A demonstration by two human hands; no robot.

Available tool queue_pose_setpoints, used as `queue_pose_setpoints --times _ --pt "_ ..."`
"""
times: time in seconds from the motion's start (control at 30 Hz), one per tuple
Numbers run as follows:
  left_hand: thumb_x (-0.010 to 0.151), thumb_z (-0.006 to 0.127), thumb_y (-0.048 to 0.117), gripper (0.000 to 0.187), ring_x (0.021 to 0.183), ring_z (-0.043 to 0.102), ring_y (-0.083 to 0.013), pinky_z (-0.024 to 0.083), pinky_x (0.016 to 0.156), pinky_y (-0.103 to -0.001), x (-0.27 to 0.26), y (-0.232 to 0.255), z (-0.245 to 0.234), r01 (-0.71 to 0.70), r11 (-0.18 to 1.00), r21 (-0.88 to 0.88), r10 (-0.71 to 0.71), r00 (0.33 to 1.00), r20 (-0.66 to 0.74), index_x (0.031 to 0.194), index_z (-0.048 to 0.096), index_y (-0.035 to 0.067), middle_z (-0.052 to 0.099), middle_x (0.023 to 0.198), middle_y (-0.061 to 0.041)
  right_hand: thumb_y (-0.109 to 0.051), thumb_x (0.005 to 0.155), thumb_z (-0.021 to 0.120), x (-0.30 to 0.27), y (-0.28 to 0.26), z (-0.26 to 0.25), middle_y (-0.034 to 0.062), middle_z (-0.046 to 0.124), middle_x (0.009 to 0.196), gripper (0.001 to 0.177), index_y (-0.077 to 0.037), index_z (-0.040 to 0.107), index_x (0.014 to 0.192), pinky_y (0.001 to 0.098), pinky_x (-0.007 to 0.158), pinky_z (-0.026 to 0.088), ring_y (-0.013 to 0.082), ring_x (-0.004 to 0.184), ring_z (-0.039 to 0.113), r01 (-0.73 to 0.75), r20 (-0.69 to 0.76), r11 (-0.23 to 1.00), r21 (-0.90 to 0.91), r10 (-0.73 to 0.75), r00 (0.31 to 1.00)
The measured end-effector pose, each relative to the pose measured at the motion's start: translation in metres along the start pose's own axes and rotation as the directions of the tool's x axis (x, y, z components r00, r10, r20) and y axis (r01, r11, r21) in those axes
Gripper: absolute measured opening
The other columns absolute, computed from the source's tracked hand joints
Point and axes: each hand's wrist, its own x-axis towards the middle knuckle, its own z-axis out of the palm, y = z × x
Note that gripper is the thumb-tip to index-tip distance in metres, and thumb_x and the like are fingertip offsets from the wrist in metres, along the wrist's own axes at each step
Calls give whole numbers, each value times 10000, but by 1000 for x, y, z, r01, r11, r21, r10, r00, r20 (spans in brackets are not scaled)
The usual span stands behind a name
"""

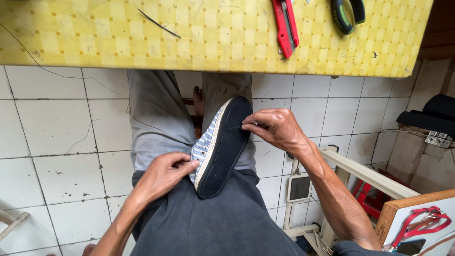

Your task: The person is sitting on the floor, holding a blue and white striped canvas shoe on their lap. They use a needle and thread to sew the sole to the upper part of the shoe, repeatedly pulling the thread through the material.

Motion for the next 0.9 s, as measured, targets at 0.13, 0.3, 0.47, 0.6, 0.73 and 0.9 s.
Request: queue_pose_setpoints --times 0.13,0.3,0.47,0.6,0.73,0.9 --pt "878 689 275 212 734 617 -162 525 699 -346 -4 -6 -14 45 987 152 -19 985 -169 864 782 85 691 722 -100 -110 848 747 1 2 7 42 724 729 53 -152 734 879 303 602 567 205 649 693 35 -91 998 -58 -40 995" --pt "963 590 219 245 977 656 -165 524 948 -347 15 -18 8 -60 874 -482 -85 958 -273 889 678 2 728 980 -112 -134 867 753 15 9 36 5 716 747 48 -168 723 884 306 590 546 199 655 677 131 -290 988 -79 -149 945" --pt "1011 494 300 255 1117 671 -246 532 946 -362 51 -33 33 -105 153 -983 -142 982 -127 871 608 120 724 1088 -78 -162 831 805 20 21 56 -35 744 804 83 -175 739 880 263 620 558 169 702 699 77 -399 997 -5 -72 914" --pt "1000 538 297 217 847 717 -207 596 784 -336 90 -60 32 -43 22 -999 -159 986 -46 897 607 119 679 813 -21 -121 828 802 10 28 55 13 727 754 82 -137 745 886 312 582 539 200 625 653 62 -455 998 -16 -63 888" --pt "979 512 274 194 598 480 -85 558 728 -288 130 -44 39 54 184 -982 -322 947 -9 843 480 138 375 636 71 -119 816 813 -4 44 60 -2 736 750 83 -131 749 867 315 540 524 189 581 630 34 -506 997 -62 -61 860" --pt "969 500 283 214 453 423 -32 535 511 -203 206 -74 74 127 347 -929 -447 894 -45 814 451 145 330 580 110 -123 819 802 -13 44 63 7 720 696 68 -137 741 844 310 495 515 185 523 623 21 -556 953 -303 -195 808"
